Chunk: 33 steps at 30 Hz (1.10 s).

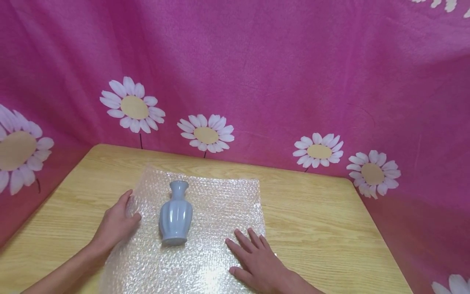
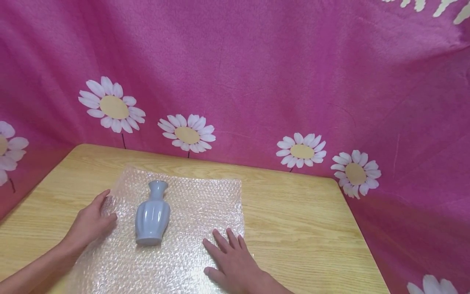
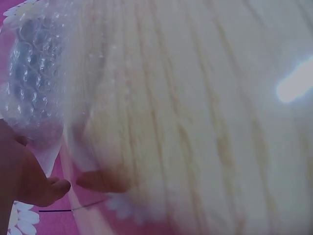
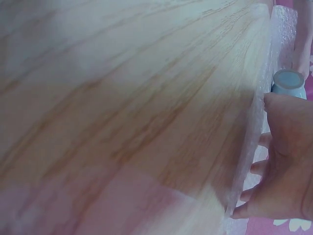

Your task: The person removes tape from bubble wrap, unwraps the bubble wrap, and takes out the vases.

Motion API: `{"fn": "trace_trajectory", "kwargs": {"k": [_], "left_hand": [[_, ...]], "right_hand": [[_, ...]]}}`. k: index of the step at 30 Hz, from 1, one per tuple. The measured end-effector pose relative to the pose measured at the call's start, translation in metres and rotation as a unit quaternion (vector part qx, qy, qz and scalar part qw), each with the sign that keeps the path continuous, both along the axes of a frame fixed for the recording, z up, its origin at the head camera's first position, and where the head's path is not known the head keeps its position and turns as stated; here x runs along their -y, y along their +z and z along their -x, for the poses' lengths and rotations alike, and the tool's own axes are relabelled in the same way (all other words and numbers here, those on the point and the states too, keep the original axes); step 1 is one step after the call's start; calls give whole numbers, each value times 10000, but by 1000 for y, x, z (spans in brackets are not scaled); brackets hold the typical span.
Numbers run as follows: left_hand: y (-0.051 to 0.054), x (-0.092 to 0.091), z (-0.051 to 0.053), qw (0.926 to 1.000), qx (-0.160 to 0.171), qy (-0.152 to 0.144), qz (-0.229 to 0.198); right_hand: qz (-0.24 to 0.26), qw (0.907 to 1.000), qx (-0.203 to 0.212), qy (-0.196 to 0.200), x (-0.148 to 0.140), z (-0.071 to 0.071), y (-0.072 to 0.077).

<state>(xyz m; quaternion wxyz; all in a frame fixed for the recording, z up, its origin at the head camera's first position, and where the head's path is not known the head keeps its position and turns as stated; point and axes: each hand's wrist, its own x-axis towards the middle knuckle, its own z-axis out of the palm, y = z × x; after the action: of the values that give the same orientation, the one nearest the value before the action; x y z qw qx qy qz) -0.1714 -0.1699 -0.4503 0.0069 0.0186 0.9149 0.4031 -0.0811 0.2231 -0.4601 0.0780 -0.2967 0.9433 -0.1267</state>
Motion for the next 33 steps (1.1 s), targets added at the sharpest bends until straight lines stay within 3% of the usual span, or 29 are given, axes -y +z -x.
{"fn": "trace_trajectory", "kwargs": {"k": [7,15,24,27,33], "left_hand": [[-5,2,-1,9992,-231,-90,308],[-6,2,-3,9941,-884,-398,494],[-10,1,-4,9765,-1781,-767,943],[-9,0,-4,9739,-1899,-820,933],[-6,-5,-5,9764,-1814,-810,847]], "right_hand": [[6,10000,80,-22,0,0,0],[-10,9999,130,-25,0,0,0],[22,10000,53,-7,-1,0,-1],[8,10000,5,-7,-1,0,-1],[3,10000,-78,14,-1,0,-1]]}}
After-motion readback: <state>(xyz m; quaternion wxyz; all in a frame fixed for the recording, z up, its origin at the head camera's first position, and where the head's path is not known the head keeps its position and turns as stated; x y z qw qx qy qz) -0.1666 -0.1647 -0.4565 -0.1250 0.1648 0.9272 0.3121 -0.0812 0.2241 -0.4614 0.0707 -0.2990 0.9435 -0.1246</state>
